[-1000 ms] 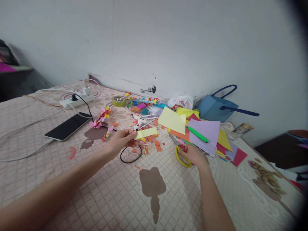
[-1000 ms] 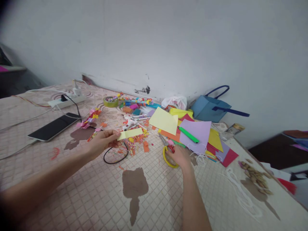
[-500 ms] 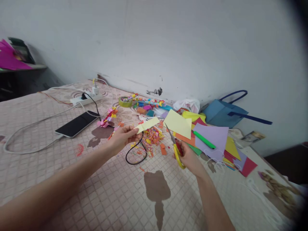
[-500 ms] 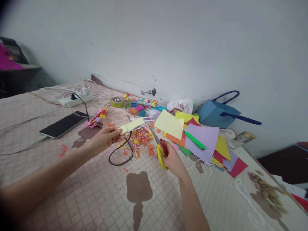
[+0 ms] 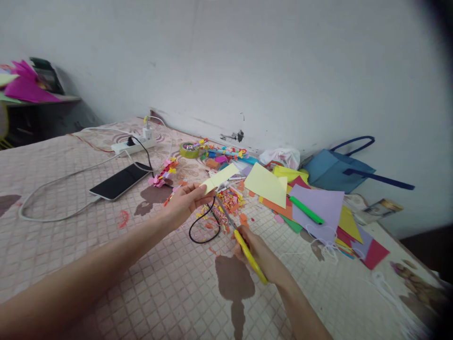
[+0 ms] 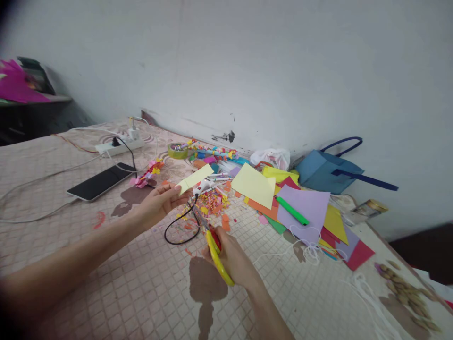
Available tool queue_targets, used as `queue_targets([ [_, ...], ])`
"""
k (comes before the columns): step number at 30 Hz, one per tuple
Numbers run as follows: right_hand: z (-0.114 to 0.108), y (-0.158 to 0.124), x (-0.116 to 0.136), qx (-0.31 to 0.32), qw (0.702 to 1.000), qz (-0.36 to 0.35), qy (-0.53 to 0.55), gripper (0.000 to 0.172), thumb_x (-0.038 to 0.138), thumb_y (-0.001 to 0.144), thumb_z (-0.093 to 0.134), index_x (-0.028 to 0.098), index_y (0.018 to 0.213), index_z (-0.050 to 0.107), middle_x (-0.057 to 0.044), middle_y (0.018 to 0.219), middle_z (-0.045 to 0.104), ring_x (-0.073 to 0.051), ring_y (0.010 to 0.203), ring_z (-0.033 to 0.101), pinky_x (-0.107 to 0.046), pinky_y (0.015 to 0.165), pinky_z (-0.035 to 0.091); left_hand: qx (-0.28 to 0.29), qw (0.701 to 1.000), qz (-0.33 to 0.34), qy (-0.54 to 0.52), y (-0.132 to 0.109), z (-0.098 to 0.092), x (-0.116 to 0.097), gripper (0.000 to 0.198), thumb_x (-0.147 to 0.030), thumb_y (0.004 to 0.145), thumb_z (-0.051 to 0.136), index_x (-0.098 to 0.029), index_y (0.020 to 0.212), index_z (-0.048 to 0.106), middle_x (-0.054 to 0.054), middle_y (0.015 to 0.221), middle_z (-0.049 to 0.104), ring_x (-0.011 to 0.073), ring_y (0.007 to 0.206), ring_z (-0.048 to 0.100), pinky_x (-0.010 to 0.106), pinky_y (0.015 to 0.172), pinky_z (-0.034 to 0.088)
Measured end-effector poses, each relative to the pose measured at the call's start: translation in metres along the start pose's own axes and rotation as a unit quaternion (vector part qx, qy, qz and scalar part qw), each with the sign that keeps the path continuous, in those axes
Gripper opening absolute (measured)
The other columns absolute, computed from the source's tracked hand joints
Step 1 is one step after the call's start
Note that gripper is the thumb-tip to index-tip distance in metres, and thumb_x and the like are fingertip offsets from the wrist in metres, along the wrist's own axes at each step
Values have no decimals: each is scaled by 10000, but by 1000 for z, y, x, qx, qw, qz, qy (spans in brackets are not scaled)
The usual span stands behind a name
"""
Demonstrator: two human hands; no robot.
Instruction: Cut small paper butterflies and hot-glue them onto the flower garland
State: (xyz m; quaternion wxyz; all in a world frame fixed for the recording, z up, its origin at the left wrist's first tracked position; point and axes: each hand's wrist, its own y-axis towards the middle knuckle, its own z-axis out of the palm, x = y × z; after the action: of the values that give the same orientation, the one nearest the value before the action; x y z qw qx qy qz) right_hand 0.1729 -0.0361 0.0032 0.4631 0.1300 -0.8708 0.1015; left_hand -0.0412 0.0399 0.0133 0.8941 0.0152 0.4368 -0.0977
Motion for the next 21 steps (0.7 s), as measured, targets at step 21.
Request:
queue_targets([
  [21,11,1,9,-4,1000,-20,0,459,665,813,343,215,786,427,27,643,428,-128,532,393,-264,502,340,51,997,-29,59,-13,7,13,169,-192,780,672,-130,741,519,61,801,715,141,738,699,232,750,541],
])
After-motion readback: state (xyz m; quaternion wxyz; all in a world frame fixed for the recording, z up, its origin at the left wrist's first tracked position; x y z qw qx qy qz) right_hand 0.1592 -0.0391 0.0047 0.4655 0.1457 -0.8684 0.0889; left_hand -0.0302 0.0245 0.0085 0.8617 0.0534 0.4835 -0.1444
